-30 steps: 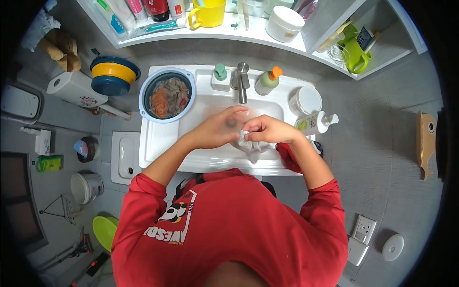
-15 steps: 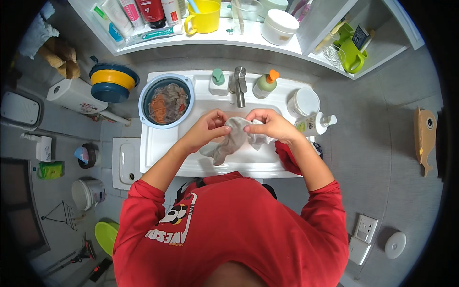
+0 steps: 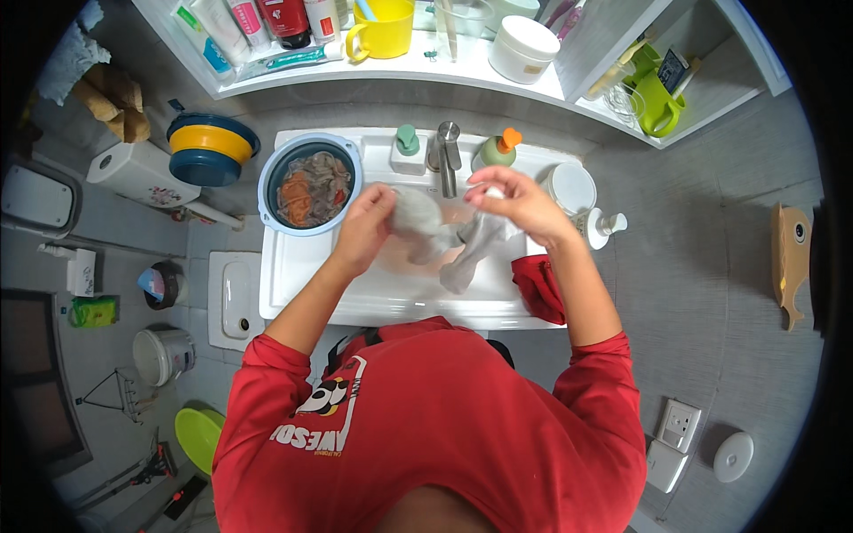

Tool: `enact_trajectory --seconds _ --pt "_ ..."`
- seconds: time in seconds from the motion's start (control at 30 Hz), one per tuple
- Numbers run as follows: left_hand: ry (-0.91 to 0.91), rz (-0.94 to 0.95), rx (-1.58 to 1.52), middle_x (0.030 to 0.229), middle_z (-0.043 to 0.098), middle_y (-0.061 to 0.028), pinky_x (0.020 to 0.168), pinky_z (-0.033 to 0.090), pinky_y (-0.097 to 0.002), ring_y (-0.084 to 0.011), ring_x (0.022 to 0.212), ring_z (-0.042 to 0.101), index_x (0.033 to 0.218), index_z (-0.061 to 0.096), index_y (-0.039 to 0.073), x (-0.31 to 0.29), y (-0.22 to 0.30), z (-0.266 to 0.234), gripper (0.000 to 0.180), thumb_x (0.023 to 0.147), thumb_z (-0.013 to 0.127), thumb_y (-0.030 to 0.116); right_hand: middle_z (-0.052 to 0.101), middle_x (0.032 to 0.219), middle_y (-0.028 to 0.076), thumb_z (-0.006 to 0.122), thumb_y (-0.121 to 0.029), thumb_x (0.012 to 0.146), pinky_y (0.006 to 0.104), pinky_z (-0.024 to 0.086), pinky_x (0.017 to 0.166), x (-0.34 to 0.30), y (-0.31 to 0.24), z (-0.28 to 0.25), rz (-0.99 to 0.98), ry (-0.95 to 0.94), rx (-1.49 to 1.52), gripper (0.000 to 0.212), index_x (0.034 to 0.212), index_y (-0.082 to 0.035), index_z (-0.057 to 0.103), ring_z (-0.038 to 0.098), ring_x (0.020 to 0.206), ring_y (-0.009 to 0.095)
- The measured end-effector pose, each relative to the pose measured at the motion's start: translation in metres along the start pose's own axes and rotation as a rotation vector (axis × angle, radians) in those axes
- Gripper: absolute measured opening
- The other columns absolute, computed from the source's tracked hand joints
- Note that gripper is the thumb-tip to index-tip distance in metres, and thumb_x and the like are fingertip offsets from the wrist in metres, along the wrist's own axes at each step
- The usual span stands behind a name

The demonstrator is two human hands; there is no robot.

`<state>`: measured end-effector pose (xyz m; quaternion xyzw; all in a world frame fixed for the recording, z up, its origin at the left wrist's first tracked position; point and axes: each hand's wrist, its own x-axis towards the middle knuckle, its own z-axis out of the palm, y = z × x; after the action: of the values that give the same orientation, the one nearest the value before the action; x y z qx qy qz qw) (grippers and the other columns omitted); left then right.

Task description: The person hand-washes a red cloth and a grey sock in a bathroom sink. They scrub and rinse each item under running water, then wring them out. The person also briefly handles a white plastic container, rinsing it before returning to the sock.

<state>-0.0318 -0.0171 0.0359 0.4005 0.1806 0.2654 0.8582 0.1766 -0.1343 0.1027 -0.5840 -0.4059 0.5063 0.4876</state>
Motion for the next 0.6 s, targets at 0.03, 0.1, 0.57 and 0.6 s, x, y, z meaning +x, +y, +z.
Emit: enact_trajectory --seconds 0.03,0.1,0.57,0.6 --pt "0.075 -0.019 0.027 0.082 0.055 -0.0008 0.073 0.041 -0.0235 -0.0098 0.079 0.051 0.088 0.058 0.004 -0.001 0.010 0.007 0.021 0.089 0.048 0.022 0.060 0.090 0.002 0.062 -0.014 0.081 0.0230 0.042 0.072 -0.002 -0.009 -0.007 -0.029 0.044 0.011 0.014 0.093 -0.007 0.057 0.053 0.079 0.007" --pt "0.042 -0.142 0.149 0.079 0.056 -0.0011 0.072 0.041 -0.0234 -0.0100 0.077 0.051 0.088 0.058 0.005 -0.002 0.014 0.004 0.024 0.090 0.045 0.025 0.061 0.091 0.003 0.059 -0.011 0.082 0.0218 0.042 0.072 -0.002 -0.021 -0.019 -0.065 0.086 0.074 0.014 0.095 -0.007 0.056 0.054 0.079 0.007" --pt "-0.110 -0.667 -0.435 0.092 0.057 -0.0050 0.060 0.048 -0.0270 -0.0123 0.068 0.056 0.113 0.048 0.003 0.016 -0.054 0.026 0.080 0.075 0.038 0.072 0.053 0.102 0.008 0.053 0.007 0.069 0.0327 0.042 0.074 -0.058 -0.064 0.036 -0.629 -0.070 -0.977 0.041 0.107 -0.007 0.053 0.052 0.086 0.024" --pt "-0.063 -0.664 -0.496 0.091 0.057 -0.0054 0.063 0.049 -0.0295 -0.0130 0.071 0.057 0.110 0.049 0.004 0.016 -0.056 0.023 0.058 0.084 0.041 0.056 0.052 0.103 0.007 0.052 0.007 0.069 0.0335 0.041 0.074 -0.070 -0.067 0.039 -0.566 -0.118 -1.190 0.041 0.108 -0.008 0.053 0.052 0.087 0.025"
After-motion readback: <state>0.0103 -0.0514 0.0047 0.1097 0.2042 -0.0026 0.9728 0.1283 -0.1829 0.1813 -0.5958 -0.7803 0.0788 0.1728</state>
